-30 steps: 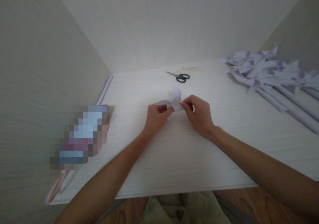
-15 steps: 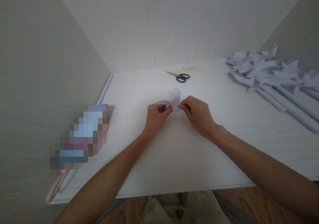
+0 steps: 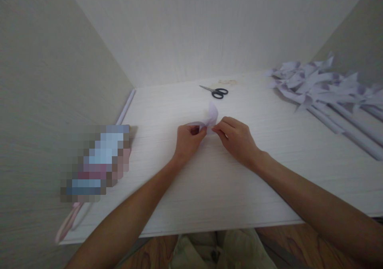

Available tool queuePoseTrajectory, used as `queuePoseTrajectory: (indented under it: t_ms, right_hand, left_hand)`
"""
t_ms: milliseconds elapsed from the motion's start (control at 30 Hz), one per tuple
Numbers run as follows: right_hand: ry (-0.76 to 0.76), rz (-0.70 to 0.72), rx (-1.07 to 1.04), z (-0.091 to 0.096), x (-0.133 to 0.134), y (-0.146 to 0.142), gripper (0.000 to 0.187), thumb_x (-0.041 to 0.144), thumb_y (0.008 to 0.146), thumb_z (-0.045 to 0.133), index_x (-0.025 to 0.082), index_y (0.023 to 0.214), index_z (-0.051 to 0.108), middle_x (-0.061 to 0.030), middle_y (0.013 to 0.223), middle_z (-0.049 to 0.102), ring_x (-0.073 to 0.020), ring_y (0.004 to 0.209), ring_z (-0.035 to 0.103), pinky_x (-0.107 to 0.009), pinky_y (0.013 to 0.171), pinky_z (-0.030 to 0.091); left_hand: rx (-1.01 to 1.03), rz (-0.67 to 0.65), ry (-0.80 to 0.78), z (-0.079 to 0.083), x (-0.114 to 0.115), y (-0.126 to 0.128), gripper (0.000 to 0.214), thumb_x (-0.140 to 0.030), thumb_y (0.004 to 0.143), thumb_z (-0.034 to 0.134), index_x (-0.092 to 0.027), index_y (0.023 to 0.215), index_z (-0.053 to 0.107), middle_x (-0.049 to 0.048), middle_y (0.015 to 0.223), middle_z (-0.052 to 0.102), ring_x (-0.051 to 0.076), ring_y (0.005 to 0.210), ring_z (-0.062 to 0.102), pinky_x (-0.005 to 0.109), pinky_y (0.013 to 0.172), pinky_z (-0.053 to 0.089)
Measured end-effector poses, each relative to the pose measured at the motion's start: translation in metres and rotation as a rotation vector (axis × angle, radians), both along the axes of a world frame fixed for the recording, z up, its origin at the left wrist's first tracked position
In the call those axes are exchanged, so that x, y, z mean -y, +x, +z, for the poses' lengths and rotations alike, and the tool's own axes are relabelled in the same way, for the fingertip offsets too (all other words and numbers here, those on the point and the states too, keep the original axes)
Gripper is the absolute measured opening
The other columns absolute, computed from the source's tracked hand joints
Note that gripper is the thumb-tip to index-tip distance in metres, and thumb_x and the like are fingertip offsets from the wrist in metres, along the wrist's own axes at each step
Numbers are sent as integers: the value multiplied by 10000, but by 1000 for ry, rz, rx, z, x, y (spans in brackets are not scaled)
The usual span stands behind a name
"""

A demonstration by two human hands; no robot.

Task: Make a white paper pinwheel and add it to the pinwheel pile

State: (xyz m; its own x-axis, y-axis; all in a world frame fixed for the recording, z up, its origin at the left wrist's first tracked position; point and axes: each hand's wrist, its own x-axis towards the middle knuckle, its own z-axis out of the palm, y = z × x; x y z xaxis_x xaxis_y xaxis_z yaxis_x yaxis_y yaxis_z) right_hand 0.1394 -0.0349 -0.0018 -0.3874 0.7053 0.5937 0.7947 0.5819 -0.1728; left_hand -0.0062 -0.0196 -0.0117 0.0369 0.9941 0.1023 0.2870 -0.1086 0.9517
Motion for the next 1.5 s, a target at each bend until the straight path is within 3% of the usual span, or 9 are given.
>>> queuePoseTrajectory:
  t_ms: [233, 700, 1167, 1500]
  right_hand:
    - [-18, -19, 24, 1, 1, 0, 213, 177, 823, 421, 140, 684, 577, -52, 654, 566, -133, 611, 481, -247, 572, 357]
    - [-79, 20, -105, -2, 0, 2, 193, 127, 787, 419, 151, 710, 595, -44, 671, 564, -122, 611, 494, -233, 568, 378]
    - [-104, 2, -186, -1, 0, 5, 184, 97, 752, 428, 146, 688, 593, -32, 641, 532, -114, 570, 467, -233, 540, 362]
    - [-123, 11, -197, -2, -1, 7, 191, 92, 753, 420, 146, 700, 595, -31, 656, 535, -114, 579, 466, -235, 547, 362]
  left_hand:
    - [37, 11, 12, 3, 1, 1, 186, -278, 652, 537, -121, 596, 619, -8, 561, 558, 95, 542, 493, 219, 538, 395]
    - [12, 42, 73, 5, 3, 2, 201, -286, 659, 534, -123, 563, 601, -17, 550, 526, 78, 516, 457, 194, 489, 363]
    - [156, -59, -40, 6, 0, 0, 156, -230, 640, 523, -127, 583, 626, -11, 557, 571, 91, 549, 502, 209, 534, 394]
    - [143, -95, -57, 6, 0, -2, 171, -252, 650, 535, -126, 600, 640, -6, 582, 596, 84, 540, 504, 198, 514, 388]
